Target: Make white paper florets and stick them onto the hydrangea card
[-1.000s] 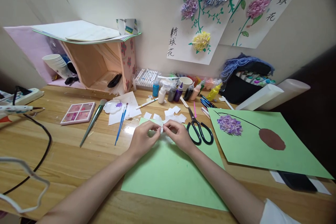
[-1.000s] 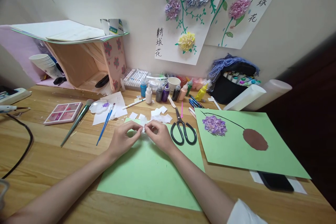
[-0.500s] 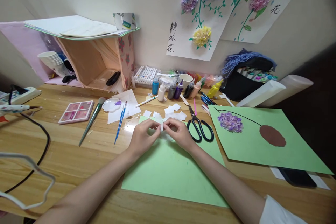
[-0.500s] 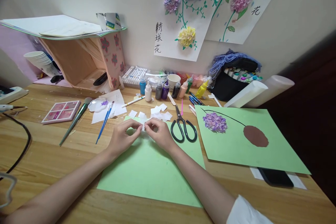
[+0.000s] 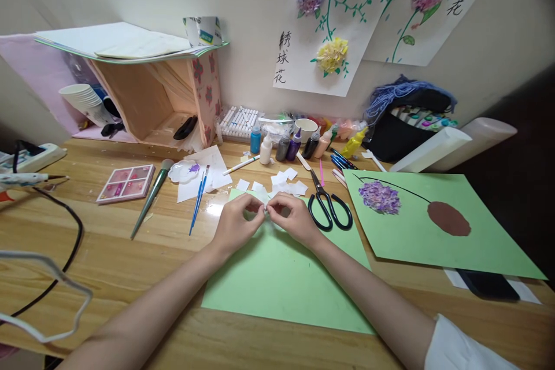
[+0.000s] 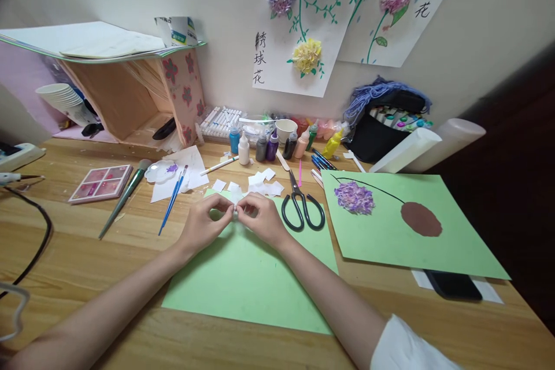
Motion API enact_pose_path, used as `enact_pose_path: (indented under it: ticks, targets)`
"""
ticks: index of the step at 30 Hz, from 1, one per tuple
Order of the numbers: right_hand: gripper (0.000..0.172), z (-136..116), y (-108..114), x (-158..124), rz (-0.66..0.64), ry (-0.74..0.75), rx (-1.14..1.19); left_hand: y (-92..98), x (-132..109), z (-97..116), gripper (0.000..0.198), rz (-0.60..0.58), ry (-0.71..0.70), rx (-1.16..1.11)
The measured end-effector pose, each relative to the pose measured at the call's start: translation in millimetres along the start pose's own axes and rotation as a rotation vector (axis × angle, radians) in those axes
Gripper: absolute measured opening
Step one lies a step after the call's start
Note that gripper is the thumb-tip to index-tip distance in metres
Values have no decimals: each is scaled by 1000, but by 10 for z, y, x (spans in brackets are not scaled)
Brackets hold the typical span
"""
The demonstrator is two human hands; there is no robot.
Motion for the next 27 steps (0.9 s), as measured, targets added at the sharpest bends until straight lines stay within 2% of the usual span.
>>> enact_pose_path:
  ticks: [16,27]
  targets:
    - [11,10,14,2,17,-25,16,6,-6,16,13,-7,6,-25]
    - [11,-37,14,-3,9,20,-6,3,-9,5,10,5,6,-11]
Point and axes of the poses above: each hand's wrist, its own x-axis towards the middle knuckle, its own y-axis out of the back of the hand, z = x × y, the point moved 6 cm from there along x, towards the middle knuckle, and after that the axes turned 3 degrees about -x, right-handed, at the moved point
